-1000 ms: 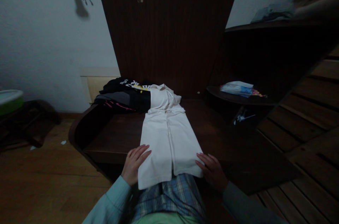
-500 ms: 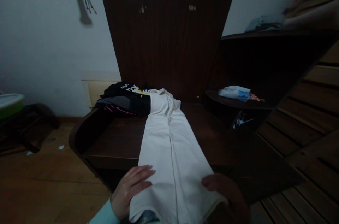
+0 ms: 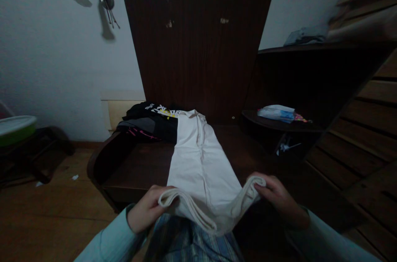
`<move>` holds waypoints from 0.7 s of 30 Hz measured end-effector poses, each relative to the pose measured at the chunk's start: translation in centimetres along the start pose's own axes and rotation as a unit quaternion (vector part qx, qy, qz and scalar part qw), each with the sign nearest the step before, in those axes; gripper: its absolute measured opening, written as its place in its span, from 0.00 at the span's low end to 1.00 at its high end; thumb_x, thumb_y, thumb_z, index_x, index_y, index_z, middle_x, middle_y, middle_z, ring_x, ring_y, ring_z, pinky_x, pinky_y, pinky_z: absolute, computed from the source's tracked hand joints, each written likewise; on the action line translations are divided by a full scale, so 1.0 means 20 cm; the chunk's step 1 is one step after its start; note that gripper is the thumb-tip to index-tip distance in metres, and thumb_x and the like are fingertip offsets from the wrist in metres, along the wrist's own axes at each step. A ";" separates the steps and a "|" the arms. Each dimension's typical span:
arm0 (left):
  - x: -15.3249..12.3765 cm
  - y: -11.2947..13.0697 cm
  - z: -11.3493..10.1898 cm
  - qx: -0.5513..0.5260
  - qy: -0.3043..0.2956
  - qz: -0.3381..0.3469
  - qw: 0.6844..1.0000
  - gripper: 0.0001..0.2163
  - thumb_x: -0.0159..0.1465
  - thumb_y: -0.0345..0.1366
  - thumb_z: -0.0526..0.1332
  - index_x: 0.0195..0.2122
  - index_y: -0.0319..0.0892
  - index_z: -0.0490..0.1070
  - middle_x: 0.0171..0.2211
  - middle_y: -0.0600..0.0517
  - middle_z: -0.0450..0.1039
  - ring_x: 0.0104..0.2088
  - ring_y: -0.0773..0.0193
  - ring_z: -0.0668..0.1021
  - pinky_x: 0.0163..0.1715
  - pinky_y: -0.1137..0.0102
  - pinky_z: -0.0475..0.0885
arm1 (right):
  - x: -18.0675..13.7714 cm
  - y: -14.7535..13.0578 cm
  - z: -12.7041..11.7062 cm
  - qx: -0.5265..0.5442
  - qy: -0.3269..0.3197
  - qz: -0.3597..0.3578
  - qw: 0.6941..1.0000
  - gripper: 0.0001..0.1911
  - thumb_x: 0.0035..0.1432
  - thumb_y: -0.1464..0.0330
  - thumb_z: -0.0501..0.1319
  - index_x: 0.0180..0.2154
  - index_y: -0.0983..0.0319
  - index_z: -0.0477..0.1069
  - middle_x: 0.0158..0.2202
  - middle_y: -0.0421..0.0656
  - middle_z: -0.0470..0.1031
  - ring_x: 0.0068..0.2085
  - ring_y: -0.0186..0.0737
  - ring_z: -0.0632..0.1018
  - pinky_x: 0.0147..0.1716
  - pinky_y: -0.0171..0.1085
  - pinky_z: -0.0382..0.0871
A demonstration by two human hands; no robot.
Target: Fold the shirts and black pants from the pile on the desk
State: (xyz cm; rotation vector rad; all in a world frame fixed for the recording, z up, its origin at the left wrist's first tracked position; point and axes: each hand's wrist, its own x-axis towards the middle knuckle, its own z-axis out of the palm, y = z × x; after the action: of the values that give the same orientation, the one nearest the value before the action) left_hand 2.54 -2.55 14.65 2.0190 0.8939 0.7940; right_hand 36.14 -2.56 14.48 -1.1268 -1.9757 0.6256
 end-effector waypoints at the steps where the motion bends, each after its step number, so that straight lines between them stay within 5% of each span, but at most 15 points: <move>1: 0.04 -0.03 -0.02 -0.019 0.015 -0.025 0.999 0.19 0.56 0.50 0.54 0.30 0.38 0.73 0.26 0.49 0.74 0.28 0.62 0.74 0.30 0.71 0.68 | 0.06 0.00 -0.01 0.024 0.003 0.015 1.000 0.20 0.54 0.54 0.51 0.27 0.61 0.72 0.23 0.41 0.72 0.26 0.38 0.73 0.25 0.34 0.67; 8: 0.37 -0.23 -0.06 -0.247 0.110 -0.156 0.950 0.20 0.48 0.44 0.64 0.38 0.34 0.71 0.33 0.46 0.75 0.33 0.59 0.75 0.36 0.67 0.68 | 0.35 0.16 0.04 0.194 0.032 0.119 0.973 0.18 0.46 0.57 0.57 0.34 0.63 0.72 0.34 0.44 0.76 0.36 0.43 0.74 0.38 0.40 0.67; 14: 0.62 -0.50 -0.05 -0.252 0.237 -0.240 0.907 0.21 0.45 0.41 0.66 0.38 0.34 0.68 0.29 0.47 0.73 0.30 0.61 0.75 0.34 0.66 0.69 | 0.61 0.52 0.20 0.176 0.114 0.234 0.949 0.15 0.41 0.61 0.60 0.31 0.63 0.69 0.29 0.43 0.74 0.33 0.41 0.74 0.36 0.41 0.67; 17: 0.65 -0.60 -0.05 -0.209 0.286 -0.203 0.913 0.22 0.46 0.38 0.65 0.42 0.36 0.66 0.32 0.48 0.72 0.32 0.63 0.74 0.37 0.66 0.68 | 0.63 0.65 0.24 0.133 0.118 0.219 0.959 0.17 0.42 0.62 0.59 0.36 0.63 0.68 0.30 0.43 0.73 0.33 0.41 0.74 0.37 0.41 0.66; 21: 0.67 -0.64 -0.10 -0.069 0.242 -0.113 0.961 0.16 0.45 0.36 0.65 0.35 0.37 0.70 0.32 0.49 0.71 0.35 0.61 0.73 0.41 0.66 0.66 | 0.63 0.69 0.22 0.047 0.043 0.136 0.989 0.13 0.43 0.64 0.60 0.34 0.63 0.70 0.36 0.45 0.73 0.40 0.42 0.73 0.43 0.42 0.63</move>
State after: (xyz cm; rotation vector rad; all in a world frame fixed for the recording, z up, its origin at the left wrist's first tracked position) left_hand 4.51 14.75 7.88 1.5875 1.2765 1.2086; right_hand 35.39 15.06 6.63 -1.3545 -1.7155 0.7891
